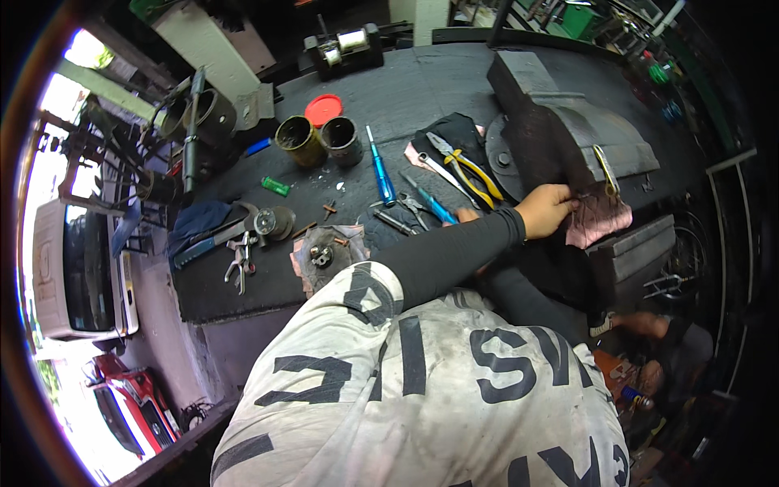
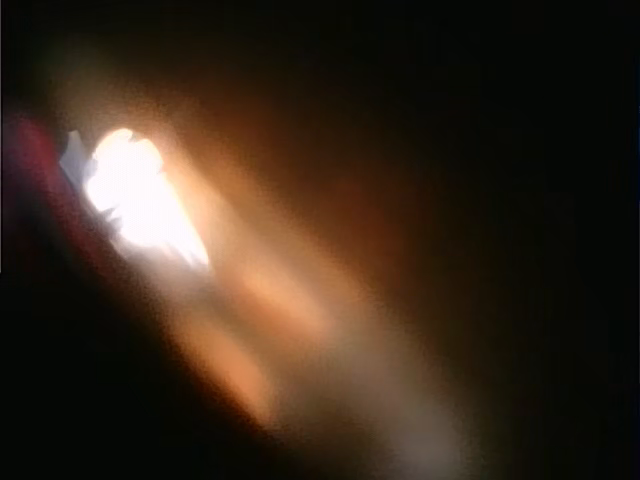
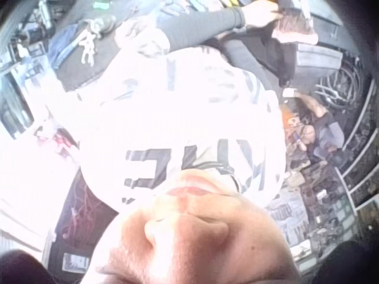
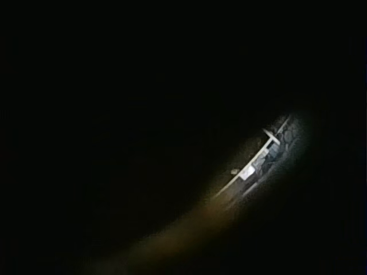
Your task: The person secures a small metal ring in a bench vise and uses a hammer to strike it repeatedly. The person then removes the ring, inspects it, and repositions it in the vise for additional hammering. The person also handles a small cylindrical metal part and a screwdriver while working at the bench.
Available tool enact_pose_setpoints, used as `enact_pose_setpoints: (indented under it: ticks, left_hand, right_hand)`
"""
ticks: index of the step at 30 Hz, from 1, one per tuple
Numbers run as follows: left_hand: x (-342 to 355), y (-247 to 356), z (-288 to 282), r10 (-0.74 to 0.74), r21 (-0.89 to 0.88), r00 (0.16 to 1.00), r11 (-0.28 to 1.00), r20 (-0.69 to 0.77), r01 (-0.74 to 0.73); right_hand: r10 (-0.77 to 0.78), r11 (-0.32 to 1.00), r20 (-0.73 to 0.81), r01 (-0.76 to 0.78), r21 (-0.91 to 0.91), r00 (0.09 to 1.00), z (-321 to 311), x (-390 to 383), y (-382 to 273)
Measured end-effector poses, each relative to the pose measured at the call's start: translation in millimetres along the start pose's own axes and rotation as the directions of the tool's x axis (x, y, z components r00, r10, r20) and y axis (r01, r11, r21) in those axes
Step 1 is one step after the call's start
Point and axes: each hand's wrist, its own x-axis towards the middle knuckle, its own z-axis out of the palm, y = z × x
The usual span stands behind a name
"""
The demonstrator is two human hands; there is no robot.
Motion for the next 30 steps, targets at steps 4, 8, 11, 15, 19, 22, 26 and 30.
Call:
enact_pose_setpoints:
  ticks: [4,8,11,15,19,22,26,30]
  left_hand:
    - [1,-4,0,-0.021,-0.096,0.999,0.995,0.035,0.024]
    - [-5,15,2,0.066,-0.049,0.998,0.997,-0.025,-0.067]
    - [-8,18,2,0.056,-0.043,0.998,0.997,-0.038,-0.057]
    - [-3,9,2,0.021,0.016,1.0,1.0,0.015,-0.022]
    - [-1,2,1,0.065,-0.1,0.998,0.993,0.005,-0.064]
    - [-3,-3,-5,0.04,-0.15,0.999,0.988,0.027,-0.035]
    - [-2,-5,-2,0.017,-0.208,0.999,0.978,0.039,-0.008]
    - [-7,-5,7,0.028,-0.157,0.999,0.987,-0.02,-0.031]
  right_hand:
    - [0.315,0.809,-0.012,-0.262,0.527,0.949,-10,-85,-1]
    - [0.5,0.632,0.067,-0.417,0.652,0.863,-26,-129,-9]
    - [0.585,0.606,-0.056,-0.39,0.693,0.809,-52,-149,-34]
    - [0.681,0.653,-0.398,-0.264,0.71,0.614,-89,-189,-65]
    - [0.514,0.761,-0.692,0.102,0.641,0.507,-75,-192,-65]
    - [0.845,0.359,-0.189,-0.267,0.894,0.501,-20,-223,-42]
    - [0.713,0.629,-0.375,-0.302,0.716,0.593,-81,-206,-80]
    - [0.644,0.684,-0.52,-0.119,0.72,0.561,-133,-205,-111]
